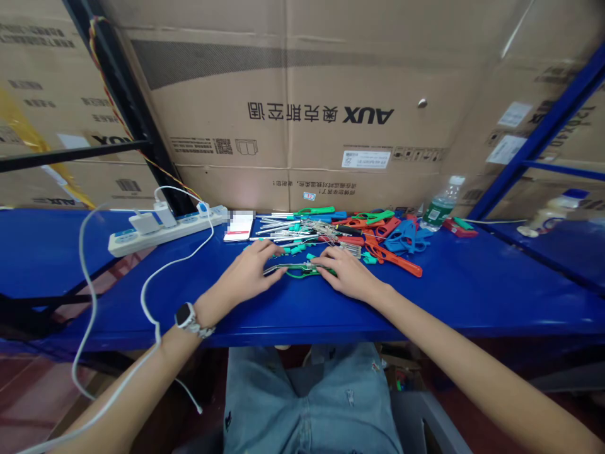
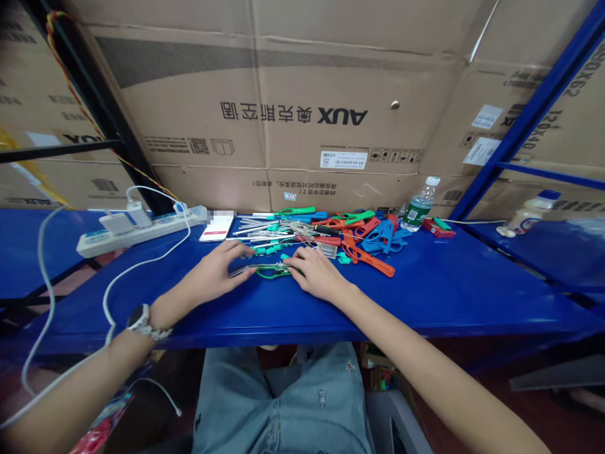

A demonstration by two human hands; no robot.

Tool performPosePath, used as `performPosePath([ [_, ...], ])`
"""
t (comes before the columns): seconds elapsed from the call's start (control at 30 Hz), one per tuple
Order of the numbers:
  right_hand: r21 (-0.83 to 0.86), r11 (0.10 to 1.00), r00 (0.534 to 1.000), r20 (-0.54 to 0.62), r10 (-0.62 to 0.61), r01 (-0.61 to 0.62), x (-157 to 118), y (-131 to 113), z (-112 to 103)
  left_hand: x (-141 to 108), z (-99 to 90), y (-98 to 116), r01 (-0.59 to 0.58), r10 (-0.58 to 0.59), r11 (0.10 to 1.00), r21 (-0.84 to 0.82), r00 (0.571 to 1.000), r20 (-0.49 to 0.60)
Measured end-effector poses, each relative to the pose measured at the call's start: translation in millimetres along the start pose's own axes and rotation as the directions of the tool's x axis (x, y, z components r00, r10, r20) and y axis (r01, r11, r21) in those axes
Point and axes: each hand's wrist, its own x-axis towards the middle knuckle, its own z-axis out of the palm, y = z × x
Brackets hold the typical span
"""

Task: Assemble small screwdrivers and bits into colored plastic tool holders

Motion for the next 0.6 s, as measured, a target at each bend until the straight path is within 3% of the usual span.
performPosePath([
  [0.07,0.003,1.0,1.0,-0.018,-0.005,0.005,-3,1,2,-5,-9.8,-15,0.043,-0.041,0.999,-0.014,0.992,0.116],
  [0.2,-0.004,1.0,0.998,-0.056,-0.021,0.021,-6,3,5,-4,-16.7,-30,0.019,0.017,0.993,-0.118,0.955,0.296],
  [0.6,0.016,1.0,0.998,-0.067,-0.017,0.018,-9,5,5,2,-7.3,-26,0.004,0.061,0.97,-0.241,0.964,0.259],
])
